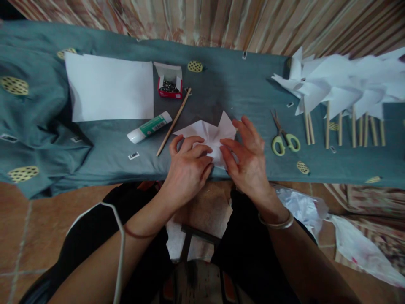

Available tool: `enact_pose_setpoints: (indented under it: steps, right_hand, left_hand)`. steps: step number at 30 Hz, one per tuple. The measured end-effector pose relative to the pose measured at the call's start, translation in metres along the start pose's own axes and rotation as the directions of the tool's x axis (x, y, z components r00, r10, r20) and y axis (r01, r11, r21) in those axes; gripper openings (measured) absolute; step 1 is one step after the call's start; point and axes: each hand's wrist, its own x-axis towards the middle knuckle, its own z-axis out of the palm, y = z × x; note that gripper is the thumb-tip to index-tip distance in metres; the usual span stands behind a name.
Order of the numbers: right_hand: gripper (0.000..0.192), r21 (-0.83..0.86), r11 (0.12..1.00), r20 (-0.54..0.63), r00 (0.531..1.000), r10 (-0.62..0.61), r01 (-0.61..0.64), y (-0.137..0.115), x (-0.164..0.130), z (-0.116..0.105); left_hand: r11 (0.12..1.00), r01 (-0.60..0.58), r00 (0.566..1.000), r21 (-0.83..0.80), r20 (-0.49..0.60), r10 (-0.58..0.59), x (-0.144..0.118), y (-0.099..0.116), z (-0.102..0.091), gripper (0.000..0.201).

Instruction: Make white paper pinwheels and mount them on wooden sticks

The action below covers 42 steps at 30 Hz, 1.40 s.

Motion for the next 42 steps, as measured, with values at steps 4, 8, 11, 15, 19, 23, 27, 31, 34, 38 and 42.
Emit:
enact_pose_setpoints:
  steps: [4, 8, 11, 15, 19, 23, 27, 31, 34, 38, 42]
  right_hand:
    - [0.011, 0.140, 0.989, 0.022, 0.999, 0.043, -0.045, -0.004, -0.002, -0.008]
    - [0.006, 0.147, 0.989, 0.066, 0.998, 0.020, -0.029, -0.006, -0.008, -0.009]
    - [0.007, 0.113, 0.993, 0.053, 0.999, 0.005, -0.011, -0.005, -0.011, -0.005]
    - [0.012, 0.030, 1.000, 0.040, 0.999, -0.005, 0.004, -0.005, -0.013, 0.000]
    - [0.013, -0.038, 0.999, 0.032, 0.999, -0.015, 0.017, -0.007, -0.012, 0.004]
    - [0.010, -0.134, 0.990, 0.003, 0.999, -0.047, 0.047, -0.007, -0.011, 0.008]
    - [0.010, -0.204, 0.976, -0.005, 0.997, -0.075, 0.073, -0.008, -0.010, 0.011]
    - [0.014, -0.220, 0.973, 0.005, 0.997, -0.073, 0.072, -0.009, -0.010, 0.012]
    - [0.016, -0.214, 0.975, 0.009, 0.998, -0.062, 0.063, -0.009, -0.010, 0.012]
    - [0.016, -0.177, 0.982, 0.008, 0.998, -0.063, 0.064, -0.009, -0.009, 0.013]
    - [0.014, -0.126, 0.991, 0.038, 0.998, -0.043, 0.048, -0.009, -0.007, 0.012]
  left_hand:
    - [1.000, 0.026, 1.000, -0.011, 0.004, -0.026, 0.001, 0.000, 0.000, 0.013]
    - [1.000, 0.028, 1.000, -0.012, -0.005, -0.028, 0.001, 0.000, 0.001, 0.013]
    - [1.000, 0.012, 0.999, 0.007, -0.040, -0.012, 0.001, -0.002, 0.001, 0.010]
    - [0.997, 0.011, 0.996, 0.071, -0.087, -0.004, 0.000, -0.005, -0.002, 0.008]
    - [0.993, 0.048, 0.995, 0.106, -0.087, -0.039, 0.000, -0.007, -0.003, 0.013]
    - [0.994, 0.048, 0.998, 0.100, -0.051, -0.044, -0.001, -0.006, -0.002, 0.015]
    - [0.993, 0.038, 0.999, 0.115, -0.038, -0.034, -0.002, -0.006, 0.000, 0.016]
    - [0.990, 0.026, 0.999, 0.137, -0.033, -0.022, -0.003, -0.006, 0.001, 0.016]
    - [0.991, 0.031, 0.999, 0.128, -0.021, -0.029, -0.003, -0.005, 0.002, 0.018]
    - [0.994, 0.061, 0.998, 0.086, -0.006, -0.061, -0.003, -0.003, 0.001, 0.020]
    - [0.995, 0.066, 0.998, 0.068, 0.005, -0.067, -0.002, -0.003, -0.001, 0.019]
